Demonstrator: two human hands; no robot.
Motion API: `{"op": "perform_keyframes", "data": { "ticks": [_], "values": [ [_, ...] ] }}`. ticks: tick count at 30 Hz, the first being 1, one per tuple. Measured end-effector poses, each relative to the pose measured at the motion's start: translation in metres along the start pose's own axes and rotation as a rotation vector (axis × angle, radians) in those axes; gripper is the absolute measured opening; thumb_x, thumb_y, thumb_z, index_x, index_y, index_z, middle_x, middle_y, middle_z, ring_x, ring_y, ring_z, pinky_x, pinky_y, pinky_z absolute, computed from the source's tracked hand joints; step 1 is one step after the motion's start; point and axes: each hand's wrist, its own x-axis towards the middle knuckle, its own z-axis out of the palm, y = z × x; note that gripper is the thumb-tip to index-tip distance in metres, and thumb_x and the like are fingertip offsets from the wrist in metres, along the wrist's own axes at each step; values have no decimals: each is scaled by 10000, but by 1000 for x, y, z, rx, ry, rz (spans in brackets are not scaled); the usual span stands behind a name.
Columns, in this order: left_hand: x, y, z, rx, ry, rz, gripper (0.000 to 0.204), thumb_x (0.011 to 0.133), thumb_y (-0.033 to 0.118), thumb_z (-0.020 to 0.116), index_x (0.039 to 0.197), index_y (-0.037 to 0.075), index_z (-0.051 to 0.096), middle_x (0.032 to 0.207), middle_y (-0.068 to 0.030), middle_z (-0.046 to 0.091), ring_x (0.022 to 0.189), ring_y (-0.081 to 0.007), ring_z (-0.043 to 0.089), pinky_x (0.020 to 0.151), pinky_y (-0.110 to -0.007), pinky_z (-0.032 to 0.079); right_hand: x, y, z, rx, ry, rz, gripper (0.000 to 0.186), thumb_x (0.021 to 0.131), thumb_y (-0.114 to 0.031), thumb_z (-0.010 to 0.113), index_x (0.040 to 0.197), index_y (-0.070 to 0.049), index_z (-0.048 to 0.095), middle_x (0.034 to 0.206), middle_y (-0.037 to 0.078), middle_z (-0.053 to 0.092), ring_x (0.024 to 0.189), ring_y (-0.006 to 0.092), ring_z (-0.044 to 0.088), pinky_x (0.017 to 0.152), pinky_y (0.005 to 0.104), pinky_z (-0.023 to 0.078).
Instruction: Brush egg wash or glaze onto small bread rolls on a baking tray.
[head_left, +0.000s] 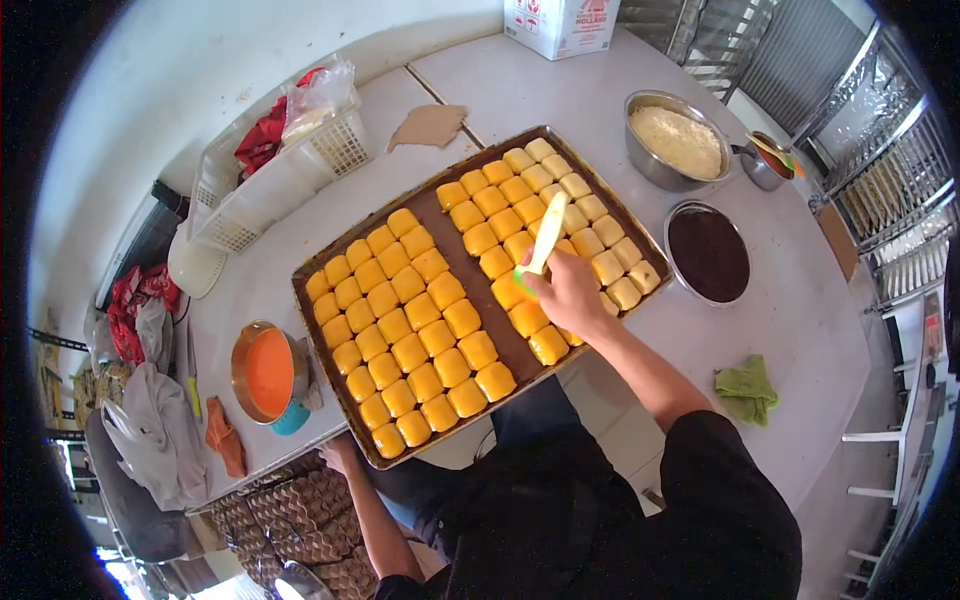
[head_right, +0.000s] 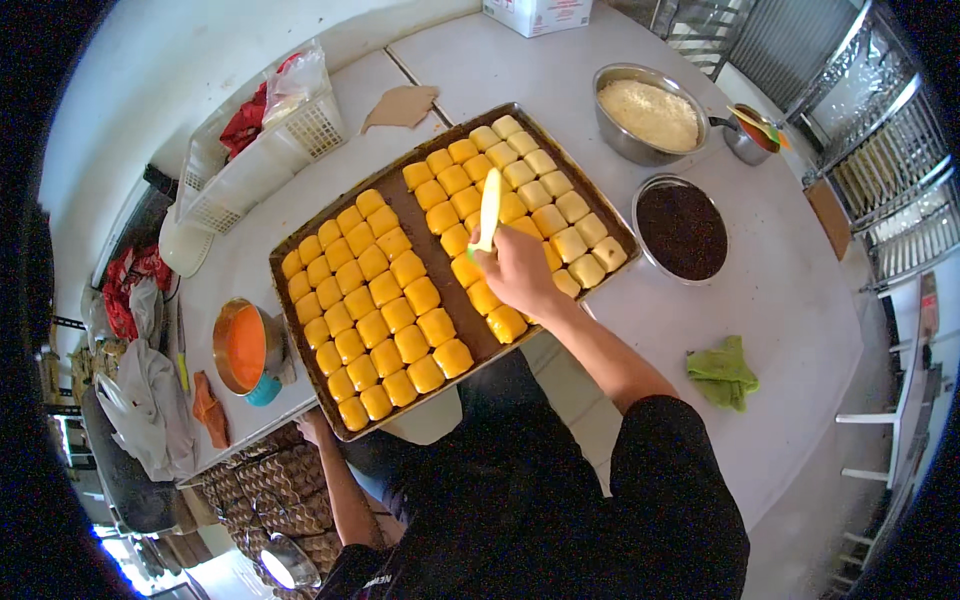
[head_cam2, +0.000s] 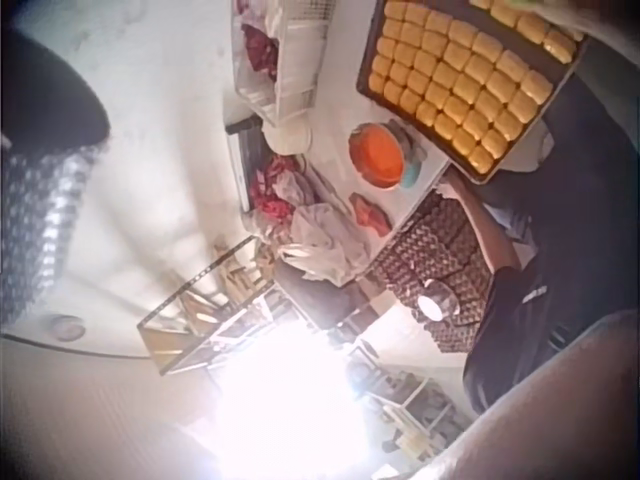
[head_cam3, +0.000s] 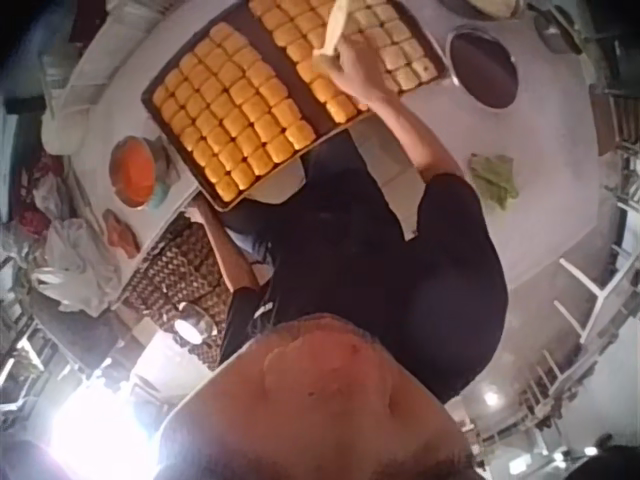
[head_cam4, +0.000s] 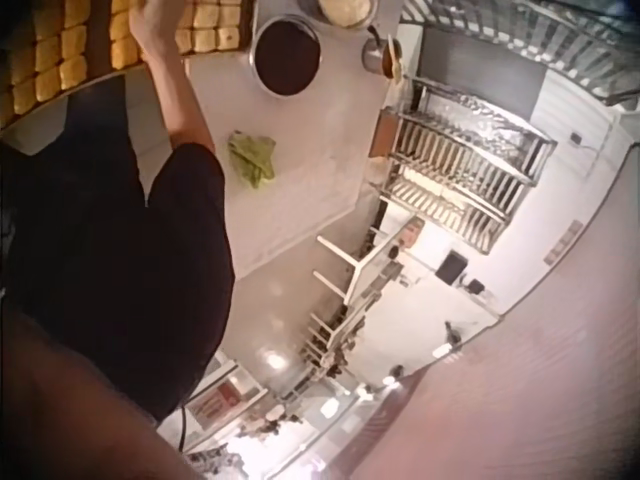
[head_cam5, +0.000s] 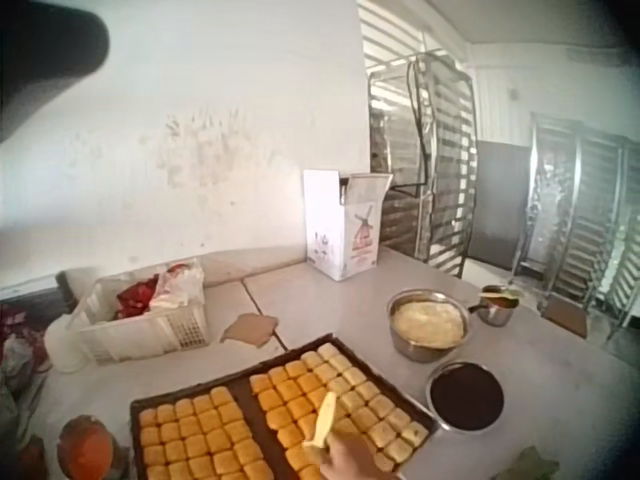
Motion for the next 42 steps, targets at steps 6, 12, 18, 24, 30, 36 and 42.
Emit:
{"op": "perform_keyframes", "data": {
  "ticks": [6,12,18,24,30,36,42],
  "values": [
    [1,-8,12,13,34,21,542,805,414,551,1247,106,489,1155,-193,529,1034,-432,517,790,-549,463,4,25,-32,-323,170,-78,166,775,-72,645,932,-39,601,787,154,633,666,289,625,593,384,489],
    [-7,13,-14,3,-48,-20,550,806,411,549,1257,104,480,1187,-198,504,1050,-430,508,796,-550,462,-26,-10,-28,61,-74,33,162,781,-60,629,938,-40,593,773,147,623,672,306,614,602,397,477],
    [12,-22,11,27,14,51,544,821,418,535,1252,93,475,1208,-204,482,1042,-428,510,789,-556,460,-29,30,-50,-203,132,-14,173,785,-62,628,951,-42,585,809,141,625,698,313,610,620,385,477],
    [0,1,5,-27,-28,48,530,831,422,524,1239,86,480,1190,-209,486,1028,-435,514,783,-554,463,-59,0,-40,-56,-59,-71,182,772,-35,638,941,-35,571,846,144,628,701,324,598,624,376,478],
    [15,-24,16,13,1,20,545,827,442,526,1234,83,481,1165,-213,491,1025,-440,512,776,-545,471,-45,31,-67,-386,230,-82,190,756,8,630,932,-56,597,836,105,634,724,300,604,657,373,484],
    [-7,4,-11,-14,-6,21,552,821,449,532,1236,88,483,1172,-216,488,1016,-438,521,780,-543,474,-22,20,-99,-60,-417,-246,141,749,15,632,859,-73,632,824,64,638,724,284,598,658,372,479],
    [7,-20,25,31,55,85,526,818,431,541,1218,92,502,1160,-211,499,987,-438,537,765,-544,479,23,19,-66,-259,-530,-315,137,744,3,621,848,-84,642,797,53,634,718,267,592,657,369,476]
  ]
}}
